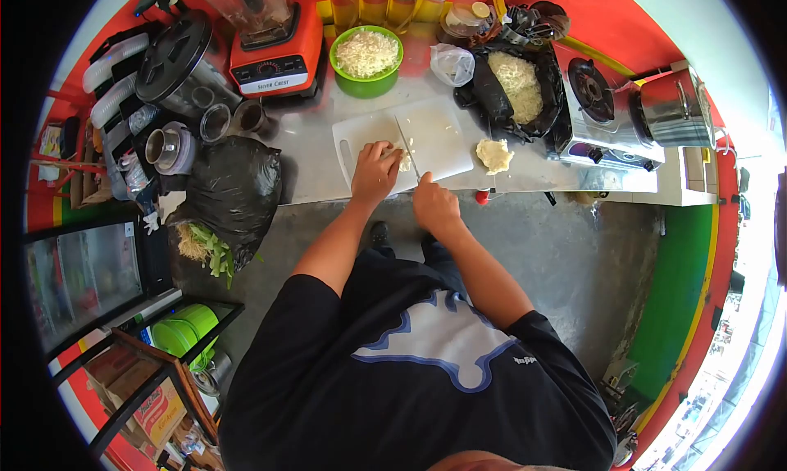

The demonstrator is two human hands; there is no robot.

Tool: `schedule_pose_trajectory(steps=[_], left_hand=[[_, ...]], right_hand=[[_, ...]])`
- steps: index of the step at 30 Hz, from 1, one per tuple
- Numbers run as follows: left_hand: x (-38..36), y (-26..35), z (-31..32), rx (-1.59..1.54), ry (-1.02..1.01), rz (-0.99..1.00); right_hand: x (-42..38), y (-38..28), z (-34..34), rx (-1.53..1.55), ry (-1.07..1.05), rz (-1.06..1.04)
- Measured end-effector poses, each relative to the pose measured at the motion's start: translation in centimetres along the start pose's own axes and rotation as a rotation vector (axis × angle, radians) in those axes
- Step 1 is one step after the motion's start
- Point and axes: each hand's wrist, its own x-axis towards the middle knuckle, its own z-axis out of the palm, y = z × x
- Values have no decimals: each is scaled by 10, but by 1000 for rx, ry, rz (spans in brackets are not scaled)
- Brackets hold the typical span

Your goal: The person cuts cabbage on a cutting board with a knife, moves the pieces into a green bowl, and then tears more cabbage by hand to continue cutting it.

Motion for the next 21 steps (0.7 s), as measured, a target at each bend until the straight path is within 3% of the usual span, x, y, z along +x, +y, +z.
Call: schedule_pose_trajectory(steps=[5,13,21], left_hand=[[-2,-2,1,13,23,11],[2,-18,-23,-1,-45,120],[1,-27,-23,25,-83,154]], right_hand=[[7,-3,24,29,38,38],[2,-6,4,93,60,-47],[12,-31,27,286,63,38]])
